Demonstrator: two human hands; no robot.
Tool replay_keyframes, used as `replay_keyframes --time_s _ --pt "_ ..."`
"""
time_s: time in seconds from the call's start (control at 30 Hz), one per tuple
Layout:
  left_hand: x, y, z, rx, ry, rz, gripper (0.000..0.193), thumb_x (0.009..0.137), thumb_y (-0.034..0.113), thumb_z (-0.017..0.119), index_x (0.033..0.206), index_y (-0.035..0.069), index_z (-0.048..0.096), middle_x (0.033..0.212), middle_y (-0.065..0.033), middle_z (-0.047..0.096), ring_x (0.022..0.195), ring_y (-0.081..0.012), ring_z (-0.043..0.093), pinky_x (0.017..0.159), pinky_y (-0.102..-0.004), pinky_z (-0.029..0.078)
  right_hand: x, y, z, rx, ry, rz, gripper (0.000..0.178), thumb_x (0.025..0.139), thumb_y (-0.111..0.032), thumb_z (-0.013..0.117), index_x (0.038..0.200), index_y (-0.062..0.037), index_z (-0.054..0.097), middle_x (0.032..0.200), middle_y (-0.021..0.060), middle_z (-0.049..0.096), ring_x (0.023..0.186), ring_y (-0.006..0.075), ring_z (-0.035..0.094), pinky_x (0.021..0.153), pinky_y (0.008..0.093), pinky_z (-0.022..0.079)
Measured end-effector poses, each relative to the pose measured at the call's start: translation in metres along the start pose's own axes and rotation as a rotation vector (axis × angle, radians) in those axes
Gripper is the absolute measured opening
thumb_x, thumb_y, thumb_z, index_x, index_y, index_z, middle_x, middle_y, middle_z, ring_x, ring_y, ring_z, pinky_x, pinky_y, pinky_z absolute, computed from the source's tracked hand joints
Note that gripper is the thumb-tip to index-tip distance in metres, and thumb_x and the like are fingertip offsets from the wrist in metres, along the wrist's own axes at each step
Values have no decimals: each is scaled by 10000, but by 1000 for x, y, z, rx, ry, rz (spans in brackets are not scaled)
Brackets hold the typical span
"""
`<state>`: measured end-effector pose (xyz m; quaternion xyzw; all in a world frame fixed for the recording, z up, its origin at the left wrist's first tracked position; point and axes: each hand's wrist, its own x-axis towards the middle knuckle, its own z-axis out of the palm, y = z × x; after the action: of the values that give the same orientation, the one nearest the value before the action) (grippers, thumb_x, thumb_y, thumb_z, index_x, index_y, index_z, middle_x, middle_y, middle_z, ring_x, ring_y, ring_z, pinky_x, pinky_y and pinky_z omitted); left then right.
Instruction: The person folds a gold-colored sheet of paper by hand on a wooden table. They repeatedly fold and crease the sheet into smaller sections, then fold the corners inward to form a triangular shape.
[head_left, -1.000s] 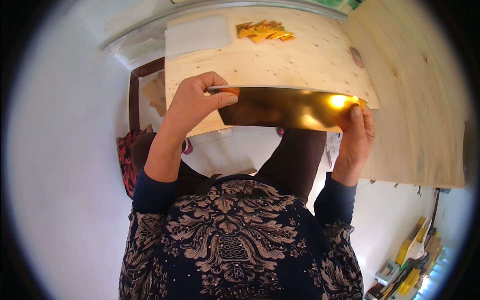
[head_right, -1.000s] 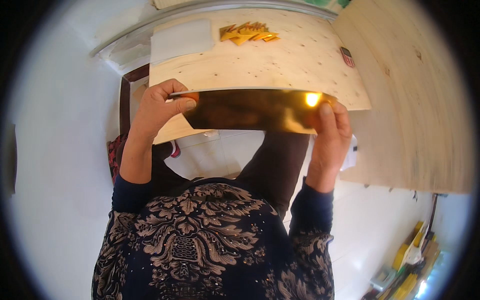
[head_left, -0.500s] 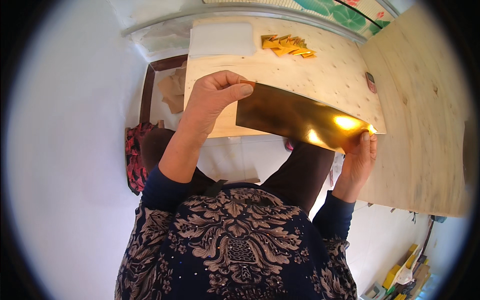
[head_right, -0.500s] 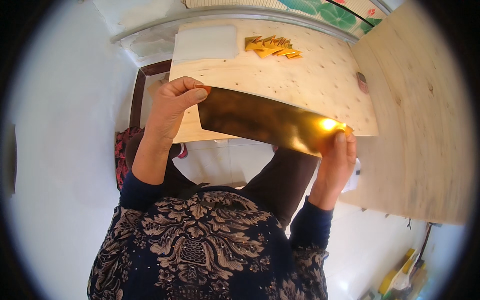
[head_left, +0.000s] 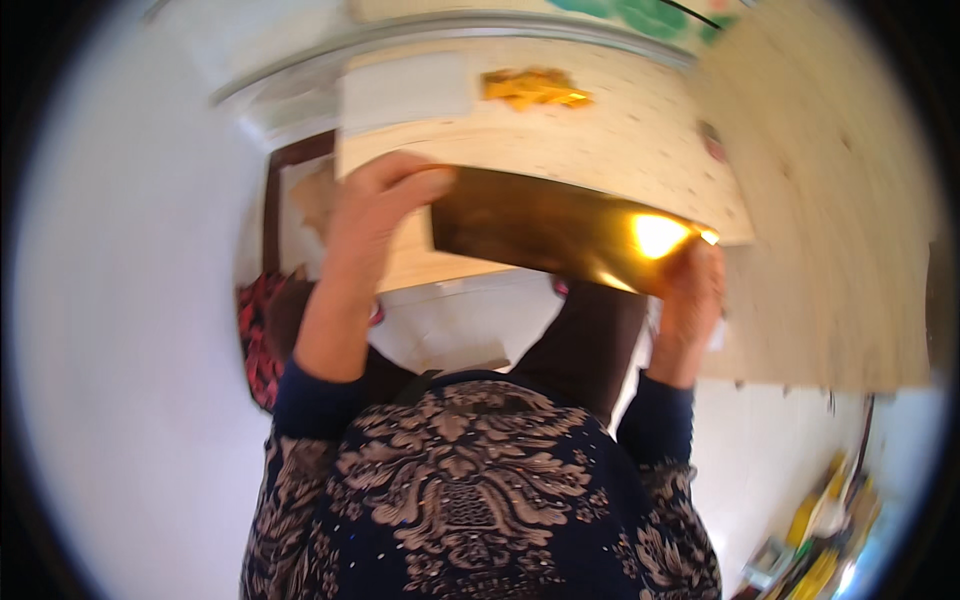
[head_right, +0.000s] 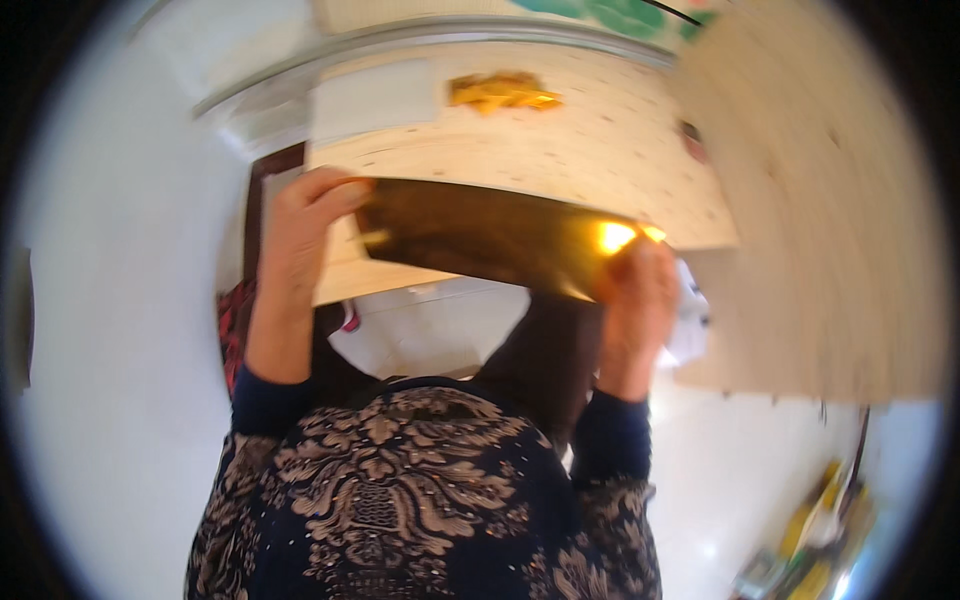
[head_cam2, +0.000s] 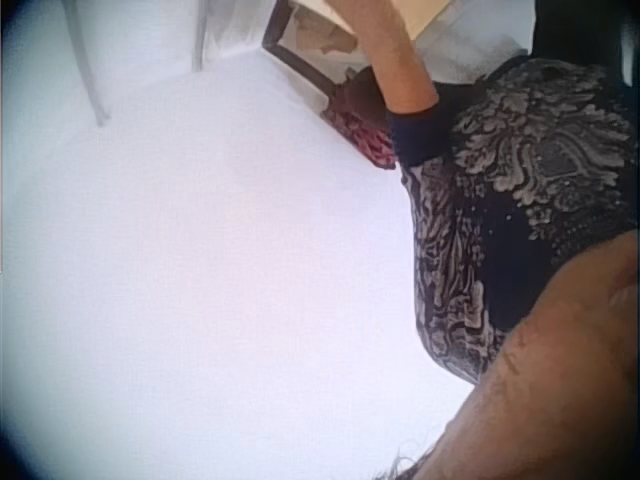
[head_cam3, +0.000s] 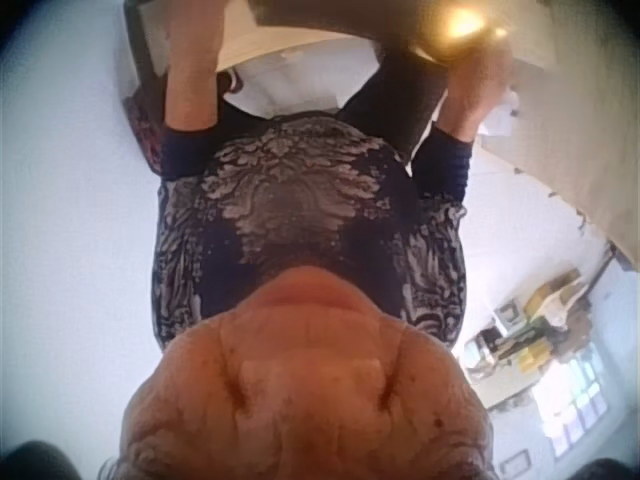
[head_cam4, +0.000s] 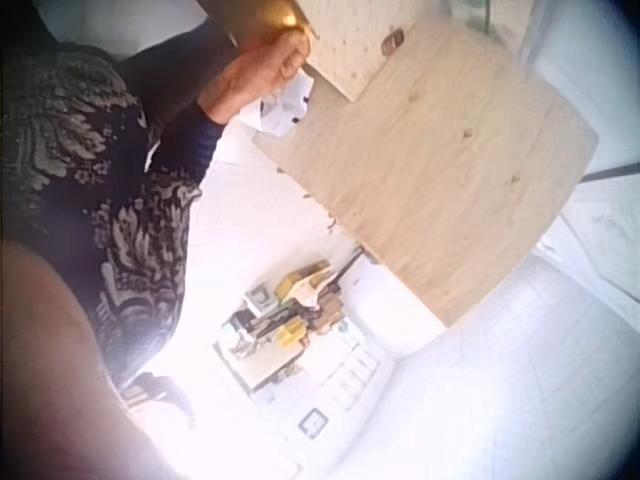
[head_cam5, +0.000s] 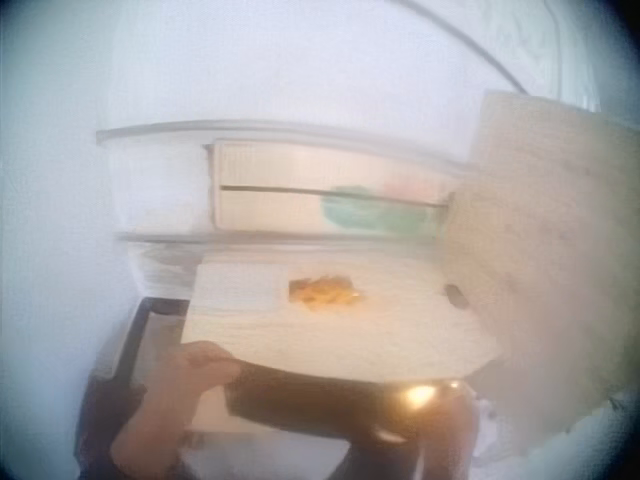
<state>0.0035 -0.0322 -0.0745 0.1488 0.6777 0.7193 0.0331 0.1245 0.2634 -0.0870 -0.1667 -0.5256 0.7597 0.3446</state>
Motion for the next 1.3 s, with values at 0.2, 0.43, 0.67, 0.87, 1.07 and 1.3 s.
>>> replay_keyframes --time_s 0.2,0.43,0.67,0.87,1.07,1.3 --pt "3 -24 -16 -224 45 -66 127 861 83 713 960 6 693 904 -33 686 836 -97 599 822 -241 460 -5 -4 14 36 -137 27 91 955 -161 642 969 -74 664 766 -71 564 600 3 380 532 165 276" --pt "0 -43 -32 -293 77 -23 108 880 86 699 951 9 673 921 -32 678 868 -99 594 870 -247 442 -7 -6 27 27 -166 30 109 936 -156 677 998 -66 671 791 -81 575 610 -8 387 540 156 286" --pt "0 -65 -58 -296 153 -139 117 903 133 698 972 44 666 922 -20 684 825 -85 592 783 -230 446 3 39 52 -73 -239 50 74 936 -101 654 958 -31 659 798 -80 558 658 -4 437 578 160 356" --pt "-2 -132 -96 32 309 -303 199 880 182 714 952 -2 695 804 9 650 667 -63 512 639 -213 392 24 149 64 -249 -297 318 130 921 -136 656 939 -7 661 743 -31 583 640 35 493 586 193 404" --pt "17 -195 -104 633 412 -248 274 794 268 735 895 14 735 812 -132 721 734 -215 678 721 -314 504 28 244 67 -931 -240 23 214 838 -193 700 1024 -92 670 837 83 678 711 207 631 682 365 484" --pt "24 -231 -88 1115 447 -97 285 778 274 749 1012 113 723 1012 -112 705 951 -279 653 882 -434 461 28 271 58 -1278 -292 -383 400 775 -206 733 1153 -183 603 892 34 633 900 247 600 782 428 410"
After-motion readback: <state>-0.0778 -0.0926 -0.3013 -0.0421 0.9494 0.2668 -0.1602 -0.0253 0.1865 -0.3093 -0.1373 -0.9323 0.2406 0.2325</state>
